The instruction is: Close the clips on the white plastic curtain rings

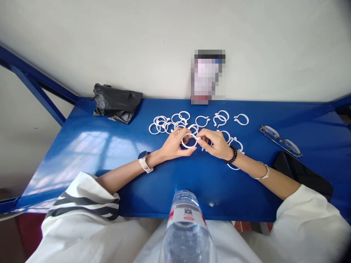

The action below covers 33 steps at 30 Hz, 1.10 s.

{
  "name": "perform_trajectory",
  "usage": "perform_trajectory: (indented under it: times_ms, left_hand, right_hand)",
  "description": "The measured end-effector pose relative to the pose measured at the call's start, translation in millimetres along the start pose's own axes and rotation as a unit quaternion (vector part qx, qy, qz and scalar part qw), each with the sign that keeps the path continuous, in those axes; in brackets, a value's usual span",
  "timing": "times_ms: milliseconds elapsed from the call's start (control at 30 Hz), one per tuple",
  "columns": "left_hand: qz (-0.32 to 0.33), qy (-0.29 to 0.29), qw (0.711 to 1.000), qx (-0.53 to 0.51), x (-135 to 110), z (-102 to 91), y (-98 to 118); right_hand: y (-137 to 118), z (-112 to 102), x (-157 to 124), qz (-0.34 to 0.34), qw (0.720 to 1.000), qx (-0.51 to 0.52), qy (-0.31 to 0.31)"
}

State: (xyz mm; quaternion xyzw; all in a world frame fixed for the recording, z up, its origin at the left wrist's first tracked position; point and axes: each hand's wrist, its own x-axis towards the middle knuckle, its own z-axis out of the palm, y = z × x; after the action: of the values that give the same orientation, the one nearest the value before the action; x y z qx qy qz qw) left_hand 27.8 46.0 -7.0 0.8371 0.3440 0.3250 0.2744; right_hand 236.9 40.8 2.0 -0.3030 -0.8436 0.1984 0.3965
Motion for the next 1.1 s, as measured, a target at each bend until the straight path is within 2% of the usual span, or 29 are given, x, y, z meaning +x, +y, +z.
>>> perform_trajectory:
  times_ms: [267,567,1100]
  left_hand:
    - [0.017,-0.003,1.0,0.01,0.2,0.4,3.2]
    - [-0.011,-0.02,1.0,0.0,0.3,-0.2,5.1]
    - [0.026,0.001,1.0,-0.006,0.9,-1.6,6.8]
  right_hand:
    - [1.3,-0.6,1.6,-0.015,0.999,0.015,-0.036]
    - [1.6,-0.2,2.9,-0.027,0.999,0.017,-0.033]
    - [0.2,-0.7,1.6,-0.02,0.998,0.006,-0.052]
